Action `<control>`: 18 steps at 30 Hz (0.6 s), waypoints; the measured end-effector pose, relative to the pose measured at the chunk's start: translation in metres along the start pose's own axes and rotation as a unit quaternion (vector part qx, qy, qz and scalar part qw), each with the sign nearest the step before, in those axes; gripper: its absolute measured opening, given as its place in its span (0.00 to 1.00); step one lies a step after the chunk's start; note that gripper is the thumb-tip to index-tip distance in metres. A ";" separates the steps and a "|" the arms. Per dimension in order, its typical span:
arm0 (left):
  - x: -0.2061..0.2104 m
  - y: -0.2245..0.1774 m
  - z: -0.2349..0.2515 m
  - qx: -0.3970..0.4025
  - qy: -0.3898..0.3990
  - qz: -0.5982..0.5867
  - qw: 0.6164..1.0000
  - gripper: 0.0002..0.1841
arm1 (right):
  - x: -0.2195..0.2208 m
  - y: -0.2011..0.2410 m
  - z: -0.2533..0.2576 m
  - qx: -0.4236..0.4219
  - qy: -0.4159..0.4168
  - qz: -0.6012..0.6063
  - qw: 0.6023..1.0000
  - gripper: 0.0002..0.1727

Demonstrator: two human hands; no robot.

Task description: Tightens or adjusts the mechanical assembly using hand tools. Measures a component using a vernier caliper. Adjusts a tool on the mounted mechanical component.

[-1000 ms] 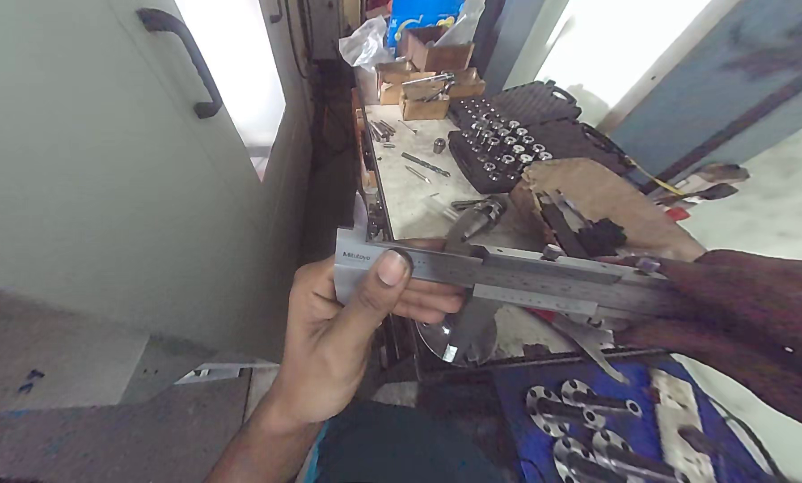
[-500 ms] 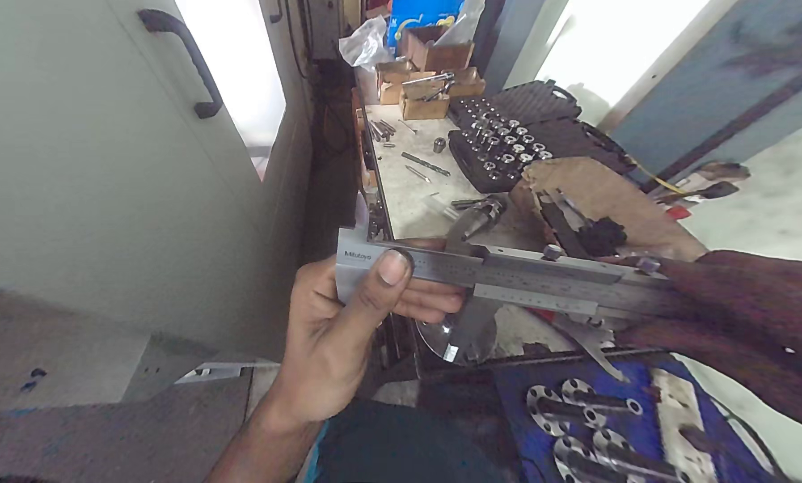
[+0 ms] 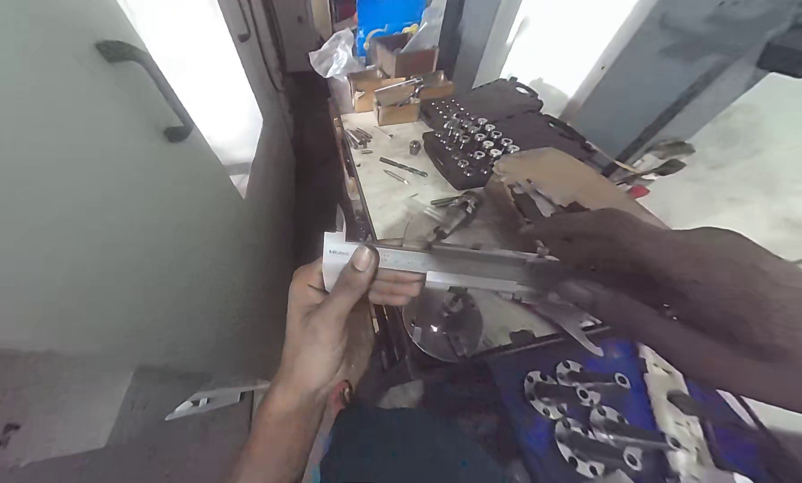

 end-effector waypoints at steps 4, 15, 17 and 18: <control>-0.002 0.003 0.000 -0.016 -0.017 0.014 1.000 0.16 | 0.003 -0.001 0.004 -0.009 0.012 0.006 1.000 0.22; -0.008 0.009 -0.003 -0.032 -0.007 0.022 0.999 0.17 | 0.012 -0.004 0.014 -0.021 0.035 0.008 0.999 0.18; -0.008 0.010 -0.004 -0.034 -0.005 0.023 0.999 0.17 | 0.013 -0.004 0.015 -0.026 0.036 0.001 0.999 0.19; -0.008 0.010 -0.004 -0.033 -0.004 0.025 0.999 0.17 | 0.014 -0.004 0.016 -0.028 0.033 -0.003 0.999 0.19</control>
Point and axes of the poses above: each hand's wrist, its own z-axis towards the middle knuckle, its own x-axis out of the palm, y = z × x, the point moved 2 cm from there along z, towards the middle knuckle, and after that the axes turned 8 degrees about -y, right-handed, at the moved point
